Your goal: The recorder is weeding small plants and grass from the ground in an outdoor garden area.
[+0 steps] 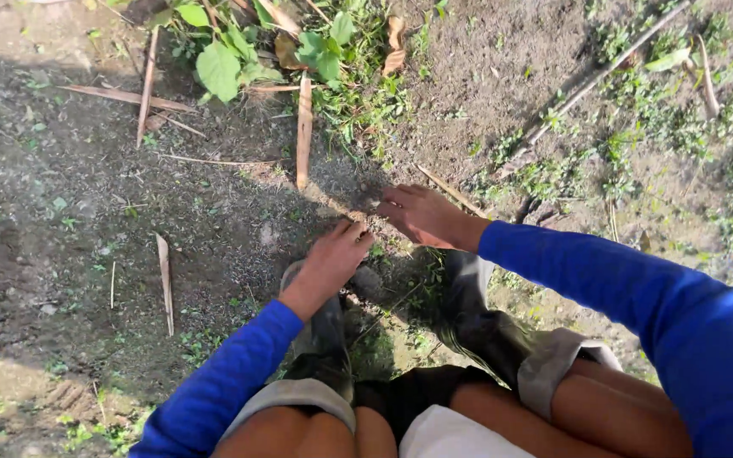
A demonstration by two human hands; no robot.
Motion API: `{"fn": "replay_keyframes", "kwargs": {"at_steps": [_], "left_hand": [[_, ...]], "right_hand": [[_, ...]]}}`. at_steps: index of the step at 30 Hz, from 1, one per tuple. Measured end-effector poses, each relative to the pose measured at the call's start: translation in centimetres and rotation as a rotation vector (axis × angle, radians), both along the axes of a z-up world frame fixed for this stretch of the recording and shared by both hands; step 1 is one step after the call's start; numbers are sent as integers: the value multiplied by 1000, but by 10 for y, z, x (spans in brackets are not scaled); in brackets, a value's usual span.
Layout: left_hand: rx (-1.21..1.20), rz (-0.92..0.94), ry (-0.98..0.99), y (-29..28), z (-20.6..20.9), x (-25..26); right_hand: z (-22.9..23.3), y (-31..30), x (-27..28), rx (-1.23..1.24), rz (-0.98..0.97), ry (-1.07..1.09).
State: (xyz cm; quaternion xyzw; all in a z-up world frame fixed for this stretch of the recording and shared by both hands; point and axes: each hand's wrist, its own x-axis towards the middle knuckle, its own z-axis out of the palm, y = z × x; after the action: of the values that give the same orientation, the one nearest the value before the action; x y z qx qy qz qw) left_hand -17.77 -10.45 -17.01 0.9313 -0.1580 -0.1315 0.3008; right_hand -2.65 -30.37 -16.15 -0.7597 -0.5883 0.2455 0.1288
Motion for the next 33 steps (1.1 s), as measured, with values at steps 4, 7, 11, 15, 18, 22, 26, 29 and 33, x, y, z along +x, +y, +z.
{"fn": "replay_keyframes", "kwargs": {"at_steps": [4, 7, 11, 15, 18, 22, 26, 29, 33], "left_hand": [[-86, -61, 28, -5, -19, 3], [-94, -132, 71, -8, -29, 4], [-149, -66, -120, -8, -40, -3], [-552, 234, 113, -7, 18, 39], [-419, 204, 99, -15, 20, 67], [-266, 67, -97, -21, 3, 74], [-163, -72, 25, -27, -25, 63], [-125, -105, 47, -29, -31, 56], [-73, -158, 7, -32, -23, 58]], "right_hand": [[17, -24, 7, -44, -129, 0], [10, -58, 18, 25, -230, -65], [22, -83, 27, -119, -338, -84], [28, -89, 20, -429, -456, 87], [11, -97, 5, -182, -383, -34], [6, -78, 4, -267, -450, -11], [-18, -91, 1, -464, -388, 80], [-21, -96, -6, -297, -354, -51], [-11, -88, -2, -231, -331, -117]]}}
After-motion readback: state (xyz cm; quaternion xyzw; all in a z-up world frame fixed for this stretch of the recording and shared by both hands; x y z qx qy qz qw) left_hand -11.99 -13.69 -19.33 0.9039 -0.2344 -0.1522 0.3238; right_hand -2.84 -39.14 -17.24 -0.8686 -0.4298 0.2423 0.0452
